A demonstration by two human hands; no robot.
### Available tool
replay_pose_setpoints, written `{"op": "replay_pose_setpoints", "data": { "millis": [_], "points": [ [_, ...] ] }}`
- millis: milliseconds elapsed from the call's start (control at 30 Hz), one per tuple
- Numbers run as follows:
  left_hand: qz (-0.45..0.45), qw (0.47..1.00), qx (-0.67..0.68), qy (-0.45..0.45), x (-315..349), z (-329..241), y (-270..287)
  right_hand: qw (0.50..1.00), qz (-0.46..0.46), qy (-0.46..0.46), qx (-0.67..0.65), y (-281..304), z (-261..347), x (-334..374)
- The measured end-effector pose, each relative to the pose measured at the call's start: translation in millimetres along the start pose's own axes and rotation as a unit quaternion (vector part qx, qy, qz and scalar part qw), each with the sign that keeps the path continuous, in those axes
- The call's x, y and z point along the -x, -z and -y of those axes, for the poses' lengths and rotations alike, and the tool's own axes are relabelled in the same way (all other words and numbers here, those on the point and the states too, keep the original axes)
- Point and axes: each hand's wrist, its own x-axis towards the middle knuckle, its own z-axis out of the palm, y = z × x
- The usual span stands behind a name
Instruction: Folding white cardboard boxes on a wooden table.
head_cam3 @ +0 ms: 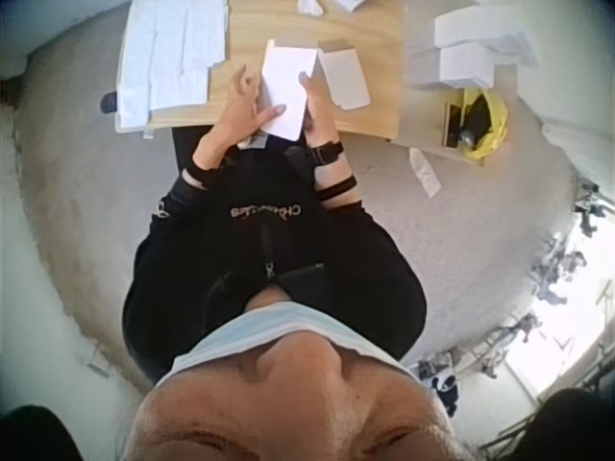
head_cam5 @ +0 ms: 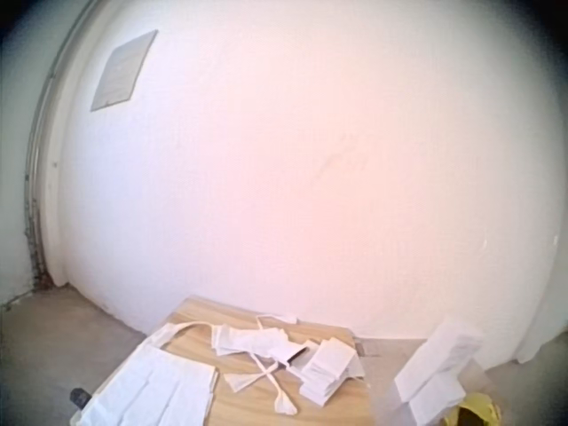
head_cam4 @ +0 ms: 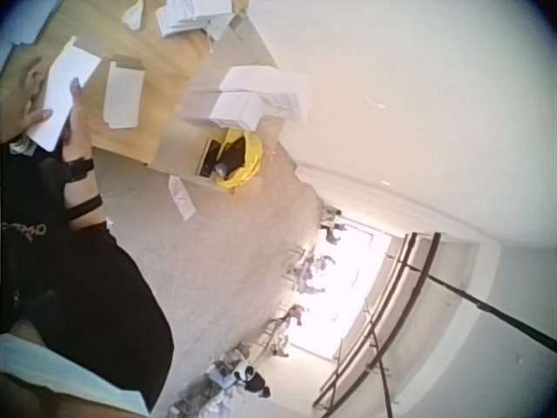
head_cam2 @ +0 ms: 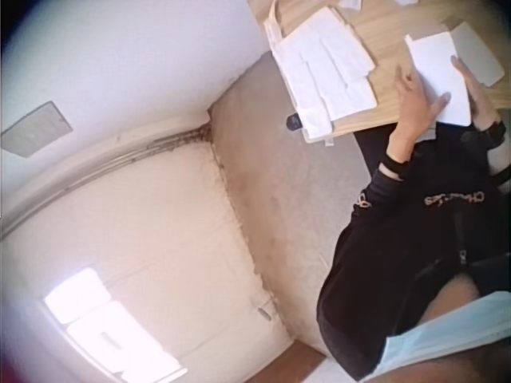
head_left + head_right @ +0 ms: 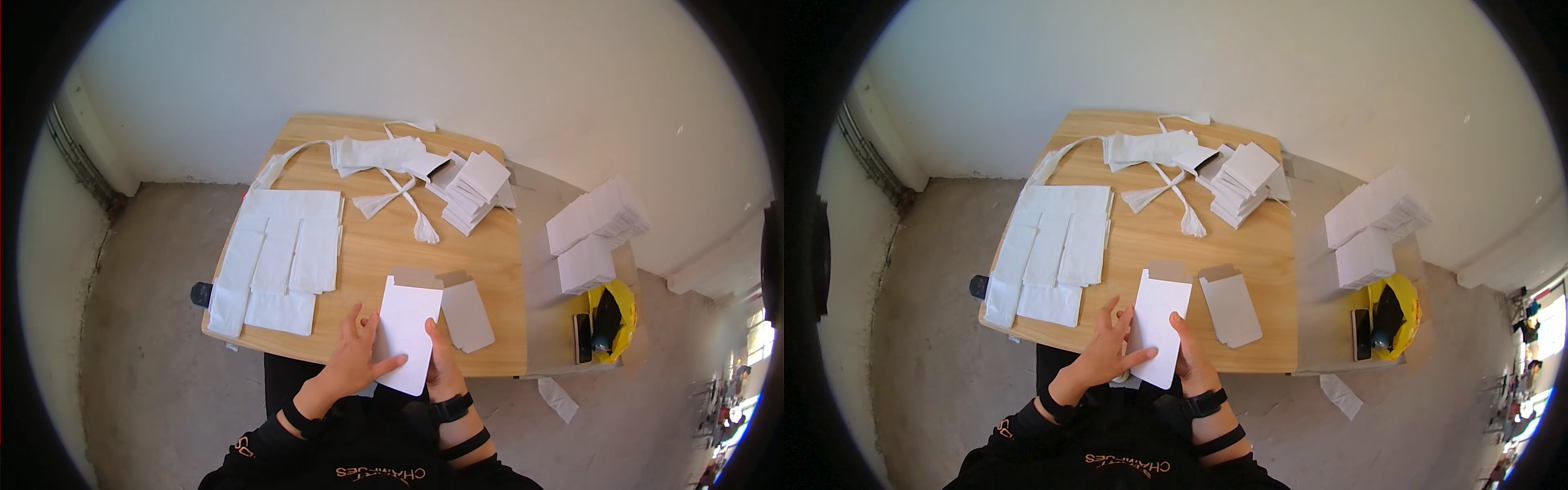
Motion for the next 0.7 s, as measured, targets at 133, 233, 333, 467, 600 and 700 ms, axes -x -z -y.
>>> {"op": "replay_pose_setpoints", "data": {
  "millis": [133,233,333,467,600,700],
  "points": [
    [-0.06,0.992,0.102,-0.043,1,-23,18,0.996,0.031,-0.076,0.042,4,-4,6],
    [-0.091,0.984,0.095,-0.121,-8,-22,27,0.991,0.032,-0.087,0.1,-2,-5,15],
    [-0.066,0.989,0.05,-0.121,-13,-26,45,0.986,-0.001,-0.149,0.078,-7,-4,22],
    [-0.027,0.992,0.059,-0.108,-17,-18,58,0.989,-0.005,-0.139,0.056,-15,-12,30],
    [0.016,0.992,0.0,-0.128,-18,-13,62,0.987,0.048,-0.133,0.071,-14,-17,26],
    [0.042,0.99,-0.012,-0.132,-14,-18,66,0.983,0.09,-0.127,0.095,-1,-23,15]
  ]
}}
